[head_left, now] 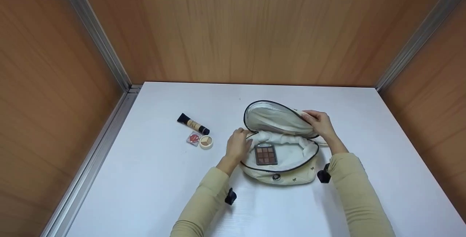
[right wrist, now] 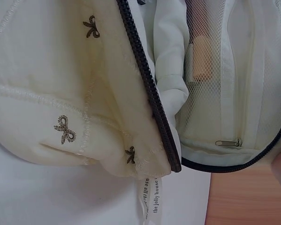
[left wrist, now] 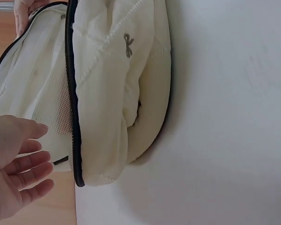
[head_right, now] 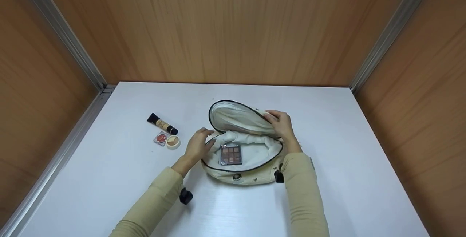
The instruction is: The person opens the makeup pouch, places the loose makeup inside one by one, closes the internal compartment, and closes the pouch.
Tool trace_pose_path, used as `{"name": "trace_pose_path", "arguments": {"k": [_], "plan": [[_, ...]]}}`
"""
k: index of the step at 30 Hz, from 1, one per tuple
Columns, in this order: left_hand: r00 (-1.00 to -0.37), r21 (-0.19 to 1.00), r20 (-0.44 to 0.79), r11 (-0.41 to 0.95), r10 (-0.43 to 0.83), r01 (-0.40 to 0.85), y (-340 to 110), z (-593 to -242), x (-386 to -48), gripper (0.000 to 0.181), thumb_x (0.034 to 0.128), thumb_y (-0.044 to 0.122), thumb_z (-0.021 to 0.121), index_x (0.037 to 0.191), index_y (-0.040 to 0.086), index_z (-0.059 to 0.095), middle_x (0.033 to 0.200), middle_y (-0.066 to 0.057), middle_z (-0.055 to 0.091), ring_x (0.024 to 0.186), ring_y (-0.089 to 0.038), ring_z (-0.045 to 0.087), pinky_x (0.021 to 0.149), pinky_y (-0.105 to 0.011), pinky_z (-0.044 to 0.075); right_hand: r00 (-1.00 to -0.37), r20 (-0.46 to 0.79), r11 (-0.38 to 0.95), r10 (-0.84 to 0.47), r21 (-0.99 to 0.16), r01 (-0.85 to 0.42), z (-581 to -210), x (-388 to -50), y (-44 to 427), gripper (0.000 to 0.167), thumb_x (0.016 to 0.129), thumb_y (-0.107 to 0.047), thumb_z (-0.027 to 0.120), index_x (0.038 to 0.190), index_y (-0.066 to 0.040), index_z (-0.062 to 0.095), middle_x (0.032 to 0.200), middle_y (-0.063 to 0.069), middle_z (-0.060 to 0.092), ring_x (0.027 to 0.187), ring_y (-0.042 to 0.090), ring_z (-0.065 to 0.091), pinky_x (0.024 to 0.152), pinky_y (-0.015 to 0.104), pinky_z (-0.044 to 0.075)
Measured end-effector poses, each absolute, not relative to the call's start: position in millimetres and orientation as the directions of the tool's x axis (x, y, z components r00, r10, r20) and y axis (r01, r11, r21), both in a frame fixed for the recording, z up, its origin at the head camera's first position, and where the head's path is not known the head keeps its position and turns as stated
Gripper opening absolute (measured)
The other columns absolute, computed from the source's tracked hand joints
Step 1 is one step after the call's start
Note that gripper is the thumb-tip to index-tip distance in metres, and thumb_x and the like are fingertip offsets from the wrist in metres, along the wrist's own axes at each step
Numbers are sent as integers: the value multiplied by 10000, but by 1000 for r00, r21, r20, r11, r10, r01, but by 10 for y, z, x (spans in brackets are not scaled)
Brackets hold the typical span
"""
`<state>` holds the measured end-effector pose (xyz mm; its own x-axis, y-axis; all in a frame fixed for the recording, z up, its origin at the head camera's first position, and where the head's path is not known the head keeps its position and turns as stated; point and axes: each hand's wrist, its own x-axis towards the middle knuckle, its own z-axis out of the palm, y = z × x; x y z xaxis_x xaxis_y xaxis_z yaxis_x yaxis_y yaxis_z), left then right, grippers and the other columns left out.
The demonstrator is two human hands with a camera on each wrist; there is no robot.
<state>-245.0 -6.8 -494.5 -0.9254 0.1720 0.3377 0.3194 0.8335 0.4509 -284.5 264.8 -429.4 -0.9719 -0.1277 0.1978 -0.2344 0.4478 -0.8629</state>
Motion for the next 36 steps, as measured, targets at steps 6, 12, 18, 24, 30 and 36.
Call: {"name": "trace_pose_path", "arguments": {"k": [6, 12, 18, 24, 30, 36], "plan": [[-930, 441, 341, 849, 139, 289, -203, -4970, -2480, 243, 783, 131, 655, 995, 13, 640, 923, -110, 587, 862, -257, 575, 739, -352, 464, -973, 200, 461, -115, -857, -231, -4508, -2991, 2756, 348, 872, -213, 554, 1073, 67, 599, 1031, 217, 600, 819, 5, 555, 728, 144, 425], [-936, 429, 332, 866, 116, 259, -366, -5011, -2480, 241, 783, 130, 652, 990, 8, 638, 929, -119, 577, 870, -272, 566, 741, -354, 463, -975, 201, 499, -96, -837, -222, -4525, -2997, 2755, 356, 874, -231, 553, 1071, 60, 603, 1024, 196, 609, 856, 66, 563, 747, 179, 430], [-937, 403, 340, 887, 82, 224, -512, -5070, -2491, 268, 774, 136, 662, 1003, 1, 627, 951, -136, 574, 878, -283, 553, 724, -372, 465, -977, 192, 490, -94, -845, -213, -4440, -2952, 2722, 320, 874, -180, 553, 1061, 75, 603, 1020, 209, 608, 836, 43, 555, 723, 136, 413], [-944, 370, 326, 913, 47, 173, -631, -5133, -2498, 357, 774, 141, 662, 1087, -10, 580, 1031, -158, 552, 954, -291, 522, 791, -381, 438, -976, 190, 486, -110, -846, -219, -4240, -2804, 2612, 280, 883, -74, 526, 1071, 130, 567, 1045, 276, 571, 862, 89, 554, 718, 116, 397], [-952, 369, 305, 921, 6, 124, -734, -5203, -2504, 426, 768, 134, 672, 1139, -29, 541, 1112, -177, 499, 1029, -301, 473, 824, -403, 418, -975, 192, 486, -111, -845, -222, -4212, -2777, 2594, 269, 882, -60, 523, 1067, 131, 569, 1040, 278, 572, 870, 122, 557, 720, 117, 398], [-967, 381, 254, 921, -19, 82, -822, -5261, -2510, 470, 777, 142, 668, 1177, -45, 506, 1192, -209, 442, 1120, -327, 408, 879, -439, 375, -976, 193, 488, -103, -845, -218, -4214, -2780, 2590, 269, 881, -66, 527, 1058, 131, 574, 1036, 279, 573, 861, 102, 552, 720, 117, 394]]}}
